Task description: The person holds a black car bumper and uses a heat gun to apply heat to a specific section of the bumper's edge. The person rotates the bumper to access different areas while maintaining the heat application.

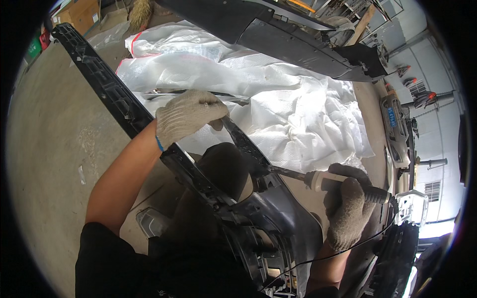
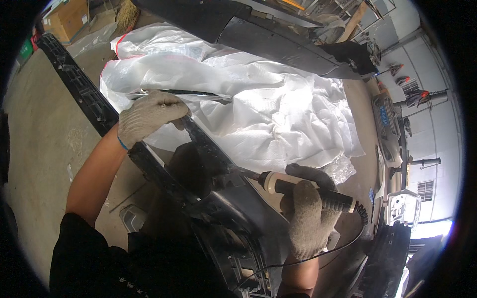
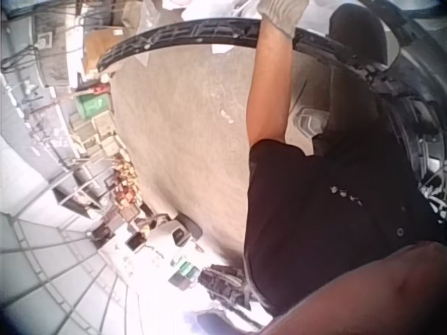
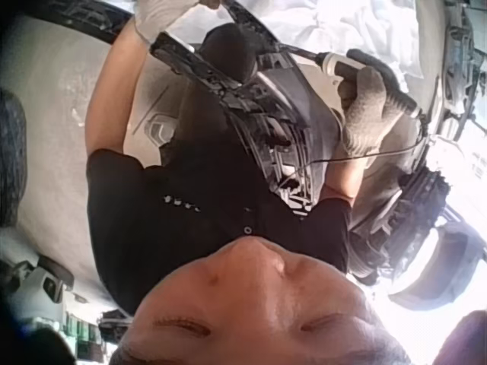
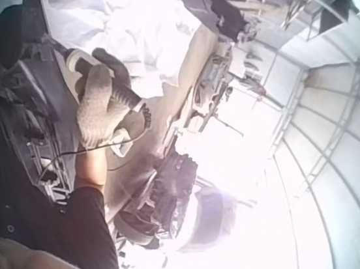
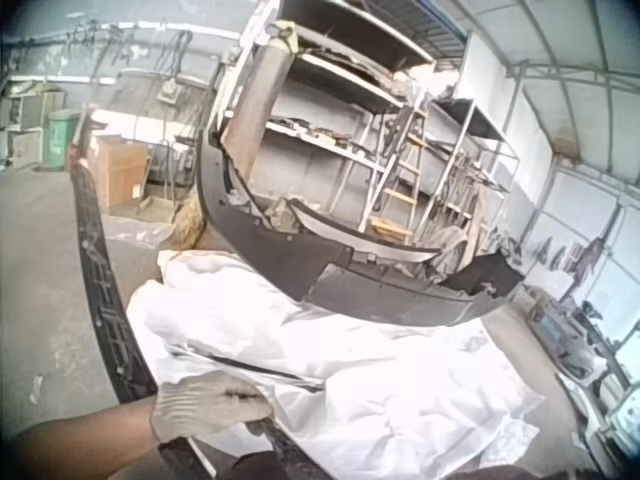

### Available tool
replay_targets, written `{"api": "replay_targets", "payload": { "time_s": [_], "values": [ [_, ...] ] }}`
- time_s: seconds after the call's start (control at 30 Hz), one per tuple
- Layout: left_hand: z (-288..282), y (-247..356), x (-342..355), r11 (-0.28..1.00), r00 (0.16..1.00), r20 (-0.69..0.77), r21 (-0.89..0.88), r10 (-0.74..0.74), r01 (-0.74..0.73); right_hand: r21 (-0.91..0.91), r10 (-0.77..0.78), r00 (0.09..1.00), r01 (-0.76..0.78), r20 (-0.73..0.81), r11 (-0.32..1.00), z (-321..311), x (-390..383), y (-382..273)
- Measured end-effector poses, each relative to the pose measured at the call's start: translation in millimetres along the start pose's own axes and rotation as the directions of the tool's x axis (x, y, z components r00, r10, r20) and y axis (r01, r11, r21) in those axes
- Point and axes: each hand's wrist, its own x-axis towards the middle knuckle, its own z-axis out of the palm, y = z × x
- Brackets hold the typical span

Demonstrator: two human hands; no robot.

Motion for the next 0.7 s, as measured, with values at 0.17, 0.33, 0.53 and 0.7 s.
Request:
{"api": "replay_targets", "payload": {
  "time_s": [0.17,0.33,0.53,0.7],
  "values": [
    [1,3,0,1.0,1.0,0.007,0.013,-0.001,0.001,0.059,-0.052,0.996,0.047,0.076,0.997,2,4,-2],
    [1,0,-1,1.0,1.0,-0.006,-0.023,-0.009,0.009,0.121,-0.038,0.983,0.017,0.178,0.992,13,10,-5],
    [-1,1,0,1.0,1.0,0.005,-0.008,-0.012,0.012,0.093,-0.146,0.97,0.129,0.195,0.987,30,19,-4],
    [0,-1,0,1.0,1.0,-0.002,0.008,-0.028,0.028,0.095,-0.119,0.973,0.102,0.195,0.99,37,22,-8]
  ]
}}
